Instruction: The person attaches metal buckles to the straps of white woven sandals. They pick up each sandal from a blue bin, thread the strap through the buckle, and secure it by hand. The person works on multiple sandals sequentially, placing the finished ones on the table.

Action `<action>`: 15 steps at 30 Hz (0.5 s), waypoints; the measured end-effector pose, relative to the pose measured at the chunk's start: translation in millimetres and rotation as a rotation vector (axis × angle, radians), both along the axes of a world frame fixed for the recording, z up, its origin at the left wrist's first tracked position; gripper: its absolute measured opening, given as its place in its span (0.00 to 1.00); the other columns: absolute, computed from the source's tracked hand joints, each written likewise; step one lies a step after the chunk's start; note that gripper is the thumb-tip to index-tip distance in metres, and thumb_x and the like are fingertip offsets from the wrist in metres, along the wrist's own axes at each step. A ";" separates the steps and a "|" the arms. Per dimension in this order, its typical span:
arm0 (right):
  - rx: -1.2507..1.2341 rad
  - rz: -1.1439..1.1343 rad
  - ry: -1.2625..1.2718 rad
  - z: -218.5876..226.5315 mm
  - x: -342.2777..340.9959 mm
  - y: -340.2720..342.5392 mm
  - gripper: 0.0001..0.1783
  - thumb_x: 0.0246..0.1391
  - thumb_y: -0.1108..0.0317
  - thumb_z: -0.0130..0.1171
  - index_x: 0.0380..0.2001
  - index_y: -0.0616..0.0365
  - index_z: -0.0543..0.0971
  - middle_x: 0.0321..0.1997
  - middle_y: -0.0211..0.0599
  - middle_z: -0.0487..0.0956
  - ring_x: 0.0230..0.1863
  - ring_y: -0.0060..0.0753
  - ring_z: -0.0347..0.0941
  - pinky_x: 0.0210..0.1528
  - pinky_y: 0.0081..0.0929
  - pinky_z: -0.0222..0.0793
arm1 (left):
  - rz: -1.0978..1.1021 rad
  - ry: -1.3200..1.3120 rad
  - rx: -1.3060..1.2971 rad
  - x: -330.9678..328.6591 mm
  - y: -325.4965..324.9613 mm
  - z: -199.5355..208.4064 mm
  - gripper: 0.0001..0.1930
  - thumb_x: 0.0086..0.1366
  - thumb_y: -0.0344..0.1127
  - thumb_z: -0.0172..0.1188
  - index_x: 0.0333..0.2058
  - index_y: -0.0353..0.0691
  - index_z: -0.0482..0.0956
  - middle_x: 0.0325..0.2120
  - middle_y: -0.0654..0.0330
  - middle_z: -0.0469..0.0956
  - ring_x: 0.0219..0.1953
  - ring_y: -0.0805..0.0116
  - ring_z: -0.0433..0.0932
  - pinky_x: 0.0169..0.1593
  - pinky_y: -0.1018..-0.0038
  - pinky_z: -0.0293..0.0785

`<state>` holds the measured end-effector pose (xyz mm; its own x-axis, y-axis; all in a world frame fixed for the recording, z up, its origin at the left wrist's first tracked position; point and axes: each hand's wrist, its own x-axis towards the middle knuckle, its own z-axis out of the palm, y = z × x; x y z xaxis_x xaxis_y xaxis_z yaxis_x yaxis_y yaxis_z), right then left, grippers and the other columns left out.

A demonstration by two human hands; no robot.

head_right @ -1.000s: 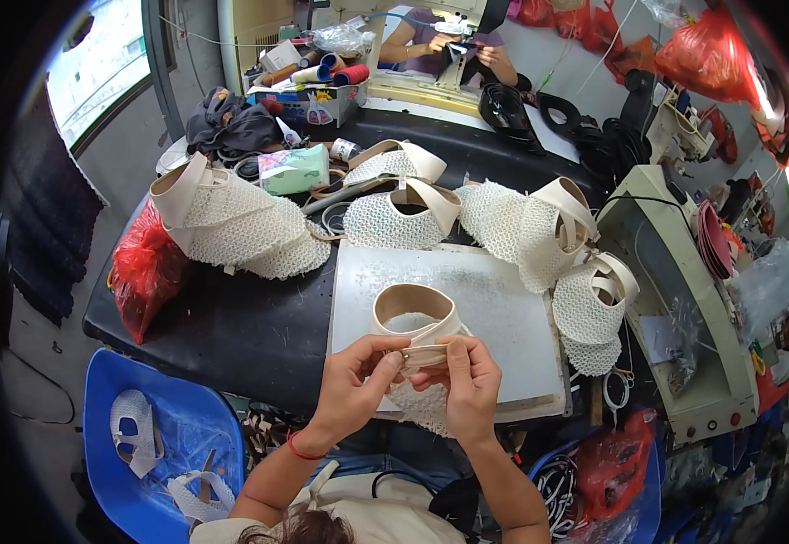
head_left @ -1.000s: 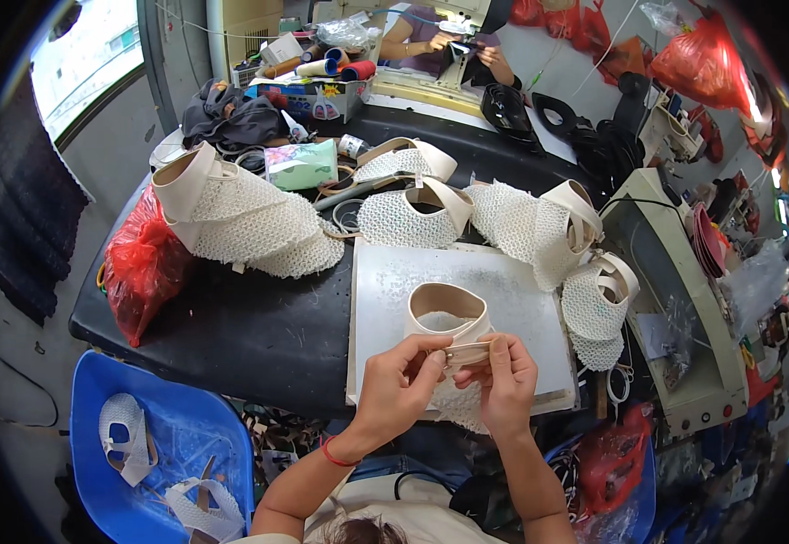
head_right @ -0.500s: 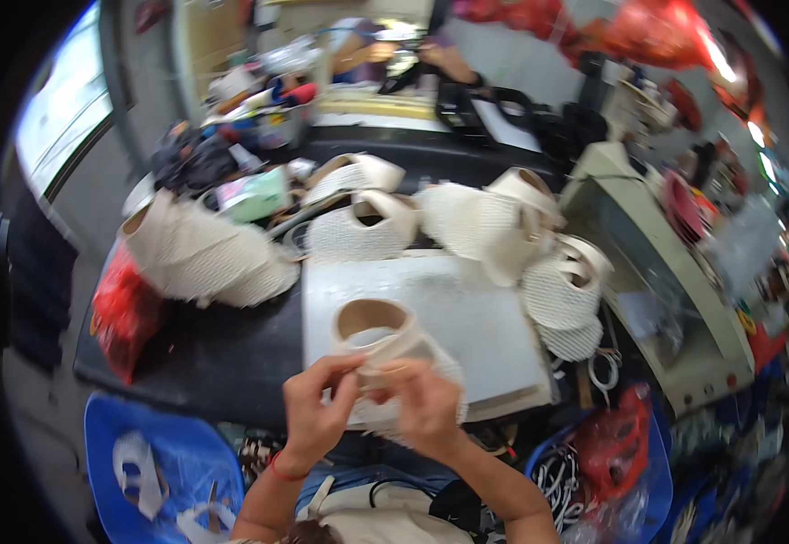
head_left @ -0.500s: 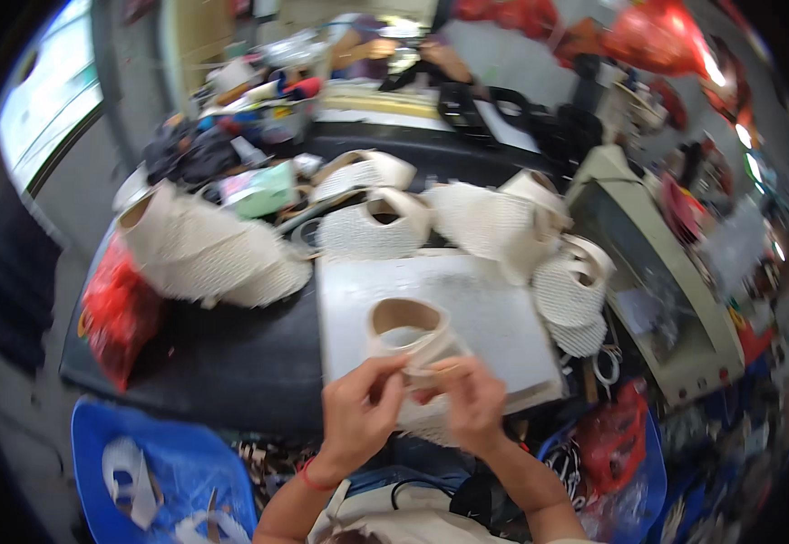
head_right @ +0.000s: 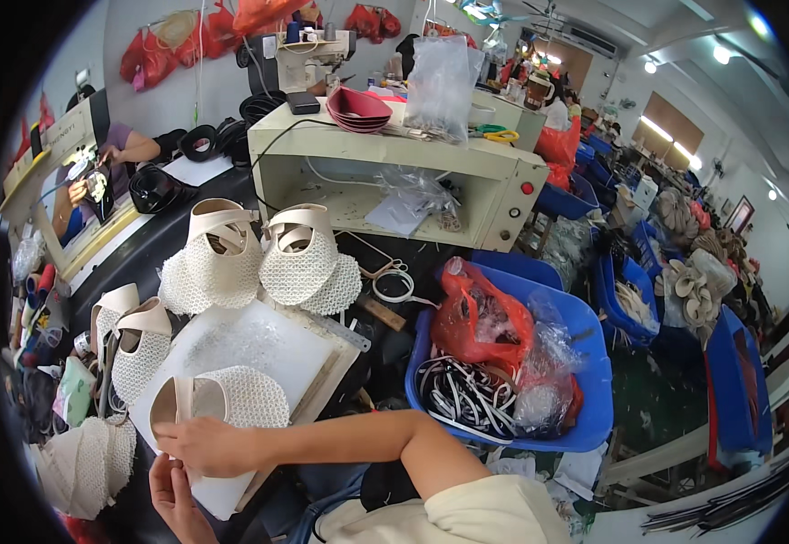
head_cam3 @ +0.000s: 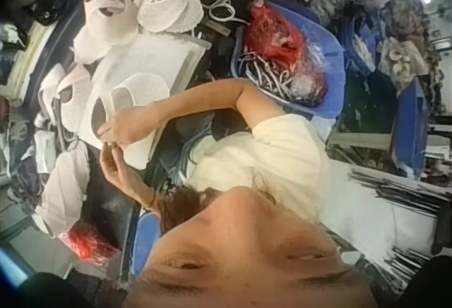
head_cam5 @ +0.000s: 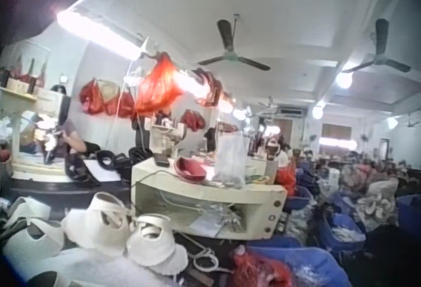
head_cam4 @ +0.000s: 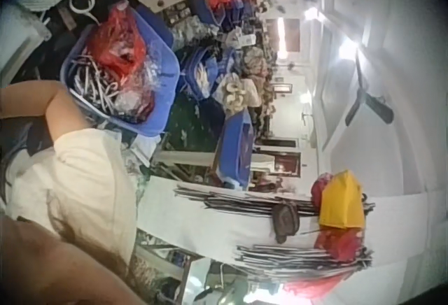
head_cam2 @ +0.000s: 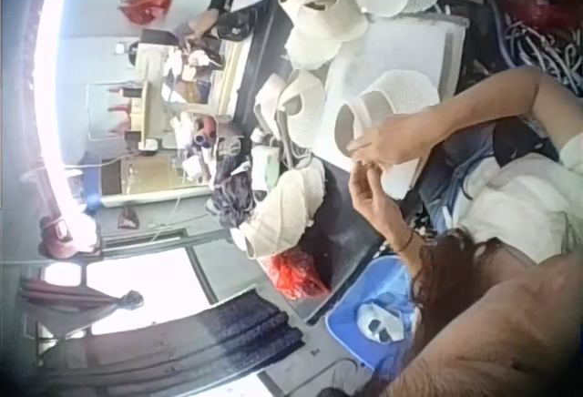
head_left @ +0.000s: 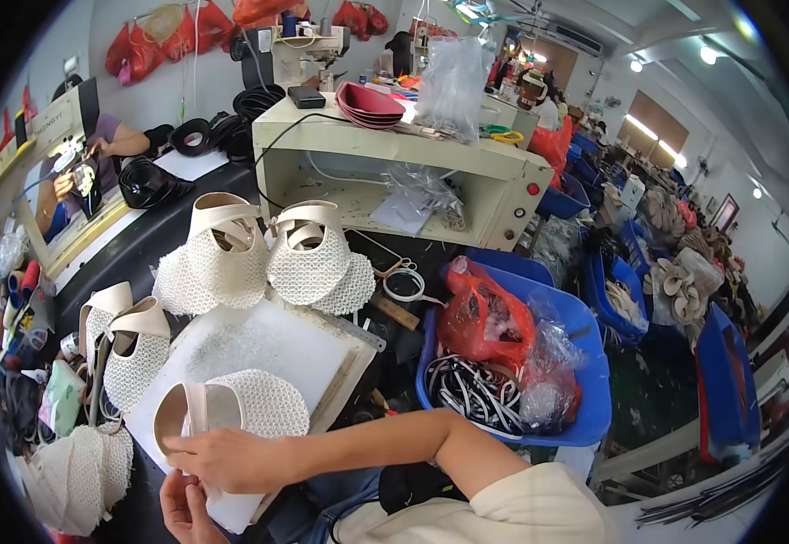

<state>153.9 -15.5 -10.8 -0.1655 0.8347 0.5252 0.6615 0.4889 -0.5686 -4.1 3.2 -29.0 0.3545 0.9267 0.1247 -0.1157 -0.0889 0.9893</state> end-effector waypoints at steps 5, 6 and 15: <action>-0.249 0.095 0.226 -22.4 12.3 17.7 0.09 0.51 0.69 0.47 0.32 0.65 0.68 0.29 0.47 0.72 0.39 0.49 0.71 0.38 0.41 0.66 | 0.033 0.278 0.090 19.5 -2.9 -15.5 0.24 0.58 0.33 0.62 0.52 0.33 0.67 0.39 0.54 0.72 0.39 0.66 0.73 0.42 0.74 0.72; -0.284 0.118 0.288 -19.1 12.2 19.0 0.10 0.51 0.68 0.48 0.32 0.65 0.68 0.28 0.46 0.72 0.39 0.49 0.71 0.38 0.41 0.66 | 0.068 0.325 0.046 21.0 -3.7 -13.3 0.24 0.58 0.34 0.62 0.52 0.34 0.67 0.39 0.54 0.73 0.39 0.65 0.74 0.43 0.74 0.73; -0.225 0.044 -0.453 -18.0 37.2 42.6 0.09 0.45 0.64 0.57 0.23 0.60 0.77 0.31 0.41 0.75 0.38 0.42 0.72 0.37 0.36 0.70 | 0.104 0.055 0.005 47.8 6.3 -30.0 0.18 0.60 0.27 0.56 0.50 0.33 0.68 0.36 0.58 0.72 0.39 0.70 0.73 0.42 0.78 0.71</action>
